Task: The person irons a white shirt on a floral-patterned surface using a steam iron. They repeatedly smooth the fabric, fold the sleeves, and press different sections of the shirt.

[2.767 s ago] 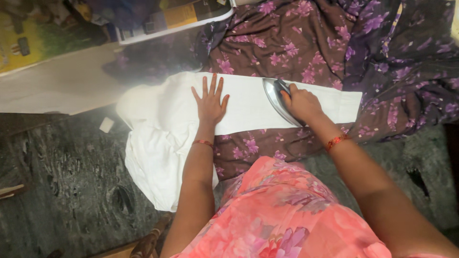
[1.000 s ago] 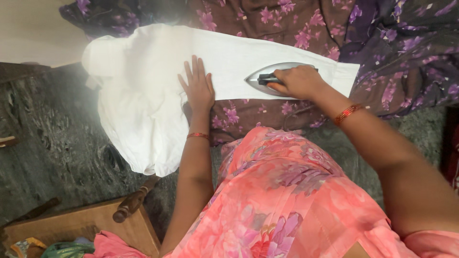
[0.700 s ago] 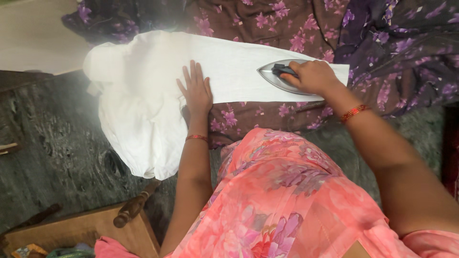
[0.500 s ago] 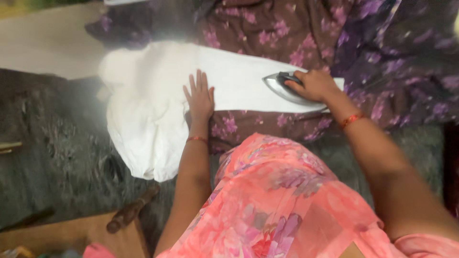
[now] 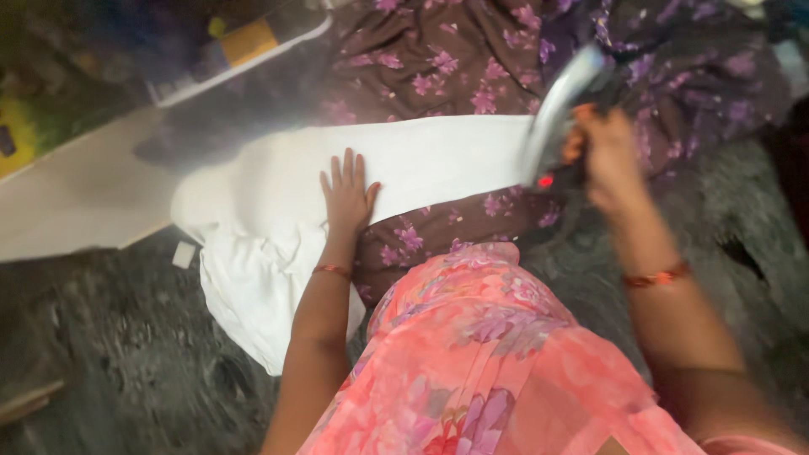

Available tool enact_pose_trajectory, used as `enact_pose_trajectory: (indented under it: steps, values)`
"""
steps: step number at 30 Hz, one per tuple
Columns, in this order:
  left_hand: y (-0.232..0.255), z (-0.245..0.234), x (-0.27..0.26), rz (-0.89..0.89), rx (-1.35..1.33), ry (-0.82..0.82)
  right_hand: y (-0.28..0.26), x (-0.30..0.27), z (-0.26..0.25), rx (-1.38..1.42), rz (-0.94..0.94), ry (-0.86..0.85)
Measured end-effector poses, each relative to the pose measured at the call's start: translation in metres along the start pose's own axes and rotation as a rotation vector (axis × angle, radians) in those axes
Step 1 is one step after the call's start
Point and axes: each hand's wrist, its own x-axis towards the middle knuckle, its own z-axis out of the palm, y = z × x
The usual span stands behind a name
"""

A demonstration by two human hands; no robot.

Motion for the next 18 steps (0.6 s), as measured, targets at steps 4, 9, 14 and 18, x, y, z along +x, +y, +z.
enact_pose_trajectory:
  steps: [4, 9, 14, 18]
  values:
    - [0.002, 0.004, 0.022, 0.059, -0.142, 0.025, 0.095, -0.004, 0.083, 0.33, 0.269, 0.045]
    - [-0.012, 0.0, 0.035, 0.159, -0.029, -0.017, 0.187, 0.005, 0.175, 0.372, 0.199, 0.058]
    - [-0.013, -0.006, 0.031, 0.172, -0.093, -0.012, 0.202, 0.022, 0.178, 0.323, 0.255, 0.172]
    - [-0.012, -0.007, 0.033, 0.166, -0.087, -0.002, 0.193, 0.033, 0.159, 0.369, 0.182, 0.262]
